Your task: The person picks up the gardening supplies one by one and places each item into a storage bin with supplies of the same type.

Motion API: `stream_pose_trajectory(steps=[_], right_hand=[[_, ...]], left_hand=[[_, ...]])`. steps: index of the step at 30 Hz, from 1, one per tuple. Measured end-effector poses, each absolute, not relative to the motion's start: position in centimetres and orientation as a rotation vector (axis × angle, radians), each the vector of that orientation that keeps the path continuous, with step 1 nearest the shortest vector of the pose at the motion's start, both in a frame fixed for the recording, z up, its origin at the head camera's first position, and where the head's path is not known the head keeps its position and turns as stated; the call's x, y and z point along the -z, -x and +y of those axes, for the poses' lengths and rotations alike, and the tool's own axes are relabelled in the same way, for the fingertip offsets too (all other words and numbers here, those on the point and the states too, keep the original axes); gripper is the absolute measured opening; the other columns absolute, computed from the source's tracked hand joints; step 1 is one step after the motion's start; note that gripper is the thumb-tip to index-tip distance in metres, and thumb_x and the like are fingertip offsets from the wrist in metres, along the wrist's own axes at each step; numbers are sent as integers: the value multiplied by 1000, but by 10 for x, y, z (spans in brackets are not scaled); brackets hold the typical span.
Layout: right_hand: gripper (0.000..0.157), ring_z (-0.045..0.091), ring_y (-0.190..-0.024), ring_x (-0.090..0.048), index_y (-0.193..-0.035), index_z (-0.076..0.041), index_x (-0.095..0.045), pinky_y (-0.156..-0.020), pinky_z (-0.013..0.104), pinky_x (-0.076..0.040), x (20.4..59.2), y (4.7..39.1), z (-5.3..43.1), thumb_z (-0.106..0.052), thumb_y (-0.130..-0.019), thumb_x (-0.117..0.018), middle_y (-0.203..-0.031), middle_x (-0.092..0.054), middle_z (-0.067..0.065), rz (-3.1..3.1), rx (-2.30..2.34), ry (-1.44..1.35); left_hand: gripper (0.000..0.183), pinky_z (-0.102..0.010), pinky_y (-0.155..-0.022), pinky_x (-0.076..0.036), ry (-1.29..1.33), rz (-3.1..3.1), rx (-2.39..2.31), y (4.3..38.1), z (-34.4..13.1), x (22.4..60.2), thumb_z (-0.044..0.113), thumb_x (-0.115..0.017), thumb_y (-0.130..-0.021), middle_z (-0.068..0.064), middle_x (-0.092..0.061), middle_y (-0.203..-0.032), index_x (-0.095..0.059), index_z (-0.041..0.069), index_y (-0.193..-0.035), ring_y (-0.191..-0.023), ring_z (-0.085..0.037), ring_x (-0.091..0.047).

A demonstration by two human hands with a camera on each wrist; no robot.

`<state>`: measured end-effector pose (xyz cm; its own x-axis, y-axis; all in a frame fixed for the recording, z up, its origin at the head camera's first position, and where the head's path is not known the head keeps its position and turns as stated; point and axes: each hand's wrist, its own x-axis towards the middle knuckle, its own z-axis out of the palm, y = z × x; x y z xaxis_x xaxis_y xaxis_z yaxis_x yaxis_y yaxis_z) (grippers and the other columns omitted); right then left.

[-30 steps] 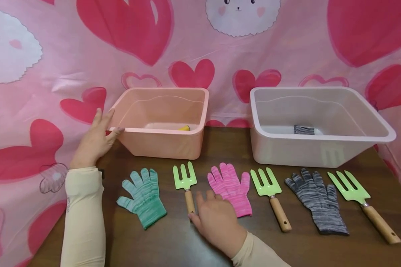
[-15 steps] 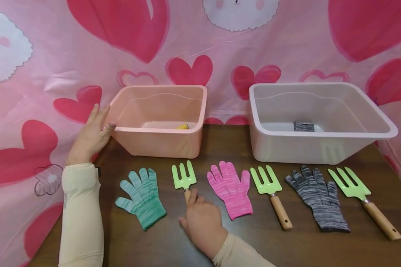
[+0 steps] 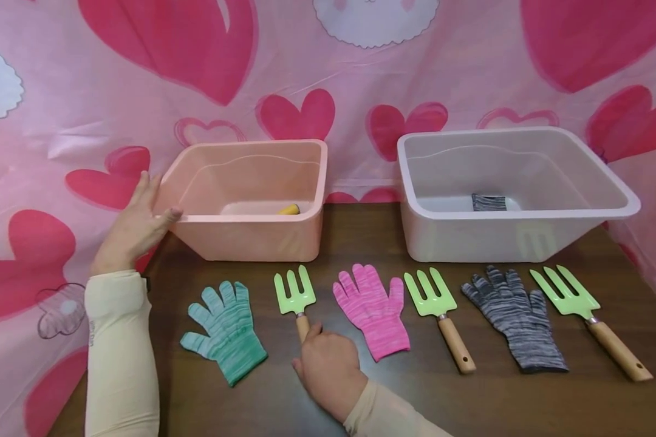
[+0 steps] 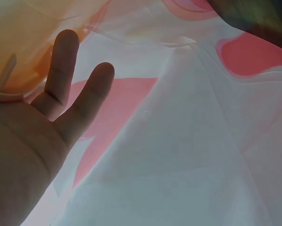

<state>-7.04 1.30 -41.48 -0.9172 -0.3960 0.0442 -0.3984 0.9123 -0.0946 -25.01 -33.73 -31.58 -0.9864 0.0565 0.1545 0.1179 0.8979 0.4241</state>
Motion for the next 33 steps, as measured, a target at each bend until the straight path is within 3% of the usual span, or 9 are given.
stream_pose_trajectory(steps=[6,13,17,21,33], right_hand=[[58,21,-48,-57,-114,8,-66,-39,38,-46,419,72,16,-37,-81,-81,-63,-58,6,-2989,-167,-635],[37,21,-43,-53,-111,6,-68,-37,40,-44,420,75,29,-13,-79,-75,-55,-52,3,-2900,-228,-678],[24,23,-45,-53,-95,0,-62,-38,41,-43,415,76,34,-15,-82,-75,-56,-49,1,-2956,-366,-685],[26,22,-45,-53,-83,-7,-51,-38,41,-41,410,76,38,-18,-86,-75,-56,-46,-1,-2973,-436,-646],[22,19,-54,-54,-81,-9,-55,-45,38,-44,403,76,53,-14,-89,-76,-64,-48,0,-2998,-515,-564]], left_hand=[[98,-69,-113,-16,105,-2980,673,248,-336,311,72,-43,-94,-11,0,-169,0,17,-163,-153,-37,-5],[101,-68,-114,-15,93,-3008,677,245,-334,309,77,-39,-92,-13,-2,-168,-4,13,-163,-152,-38,-5],[104,-68,-113,-17,84,-3010,697,244,-334,309,77,-40,-91,-14,-2,-168,-3,12,-163,-152,-39,-7],[105,-66,-115,-17,99,-2994,720,243,-336,310,76,-42,-92,-14,-4,-168,-5,9,-163,-152,-37,-7],[107,-65,-115,-16,81,-2990,772,243,-334,307,77,-47,-89,-11,-4,-169,-5,12,-163,-153,-36,-8]])
